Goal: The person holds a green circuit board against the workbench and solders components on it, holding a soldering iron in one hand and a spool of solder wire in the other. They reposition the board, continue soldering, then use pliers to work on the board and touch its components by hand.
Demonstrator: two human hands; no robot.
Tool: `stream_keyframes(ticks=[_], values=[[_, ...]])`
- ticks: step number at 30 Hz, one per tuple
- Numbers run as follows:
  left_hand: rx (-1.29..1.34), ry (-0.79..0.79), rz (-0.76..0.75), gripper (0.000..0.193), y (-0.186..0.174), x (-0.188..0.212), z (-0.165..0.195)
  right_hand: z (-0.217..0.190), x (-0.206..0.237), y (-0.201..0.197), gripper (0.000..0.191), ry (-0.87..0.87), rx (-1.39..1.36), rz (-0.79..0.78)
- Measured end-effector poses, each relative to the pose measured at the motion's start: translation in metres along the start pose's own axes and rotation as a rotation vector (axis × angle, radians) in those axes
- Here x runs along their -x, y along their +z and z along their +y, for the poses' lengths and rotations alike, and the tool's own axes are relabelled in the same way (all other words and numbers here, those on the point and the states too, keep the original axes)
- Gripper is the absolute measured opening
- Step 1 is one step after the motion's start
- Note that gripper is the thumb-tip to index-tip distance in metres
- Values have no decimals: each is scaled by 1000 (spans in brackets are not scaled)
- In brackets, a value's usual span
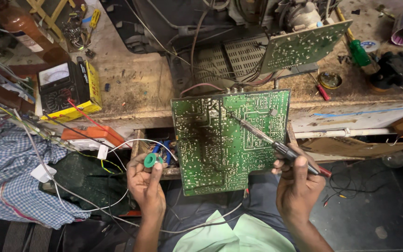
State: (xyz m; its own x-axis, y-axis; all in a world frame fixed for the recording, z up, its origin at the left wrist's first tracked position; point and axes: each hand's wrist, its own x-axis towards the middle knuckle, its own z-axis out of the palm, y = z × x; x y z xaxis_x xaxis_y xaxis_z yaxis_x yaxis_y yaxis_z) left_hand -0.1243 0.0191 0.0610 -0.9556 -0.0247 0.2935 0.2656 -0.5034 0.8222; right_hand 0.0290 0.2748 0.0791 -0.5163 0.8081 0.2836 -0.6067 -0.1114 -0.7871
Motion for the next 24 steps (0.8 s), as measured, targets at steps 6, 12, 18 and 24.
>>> stream_keyframes(ticks=[6,12,18,24], values=[[3,-9,9,41,0,0,0,3,1,-1,42,-52,25,-20],[13,-21,2,41,-1,0,1,0,1,-3,43,-63,8,-39],[5,-19,2,41,-1,0,1,1,1,-2,42,-58,13,-42],[-3,-14,-3,40,-1,0,1,0,0,-1,42,-49,5,-25]])
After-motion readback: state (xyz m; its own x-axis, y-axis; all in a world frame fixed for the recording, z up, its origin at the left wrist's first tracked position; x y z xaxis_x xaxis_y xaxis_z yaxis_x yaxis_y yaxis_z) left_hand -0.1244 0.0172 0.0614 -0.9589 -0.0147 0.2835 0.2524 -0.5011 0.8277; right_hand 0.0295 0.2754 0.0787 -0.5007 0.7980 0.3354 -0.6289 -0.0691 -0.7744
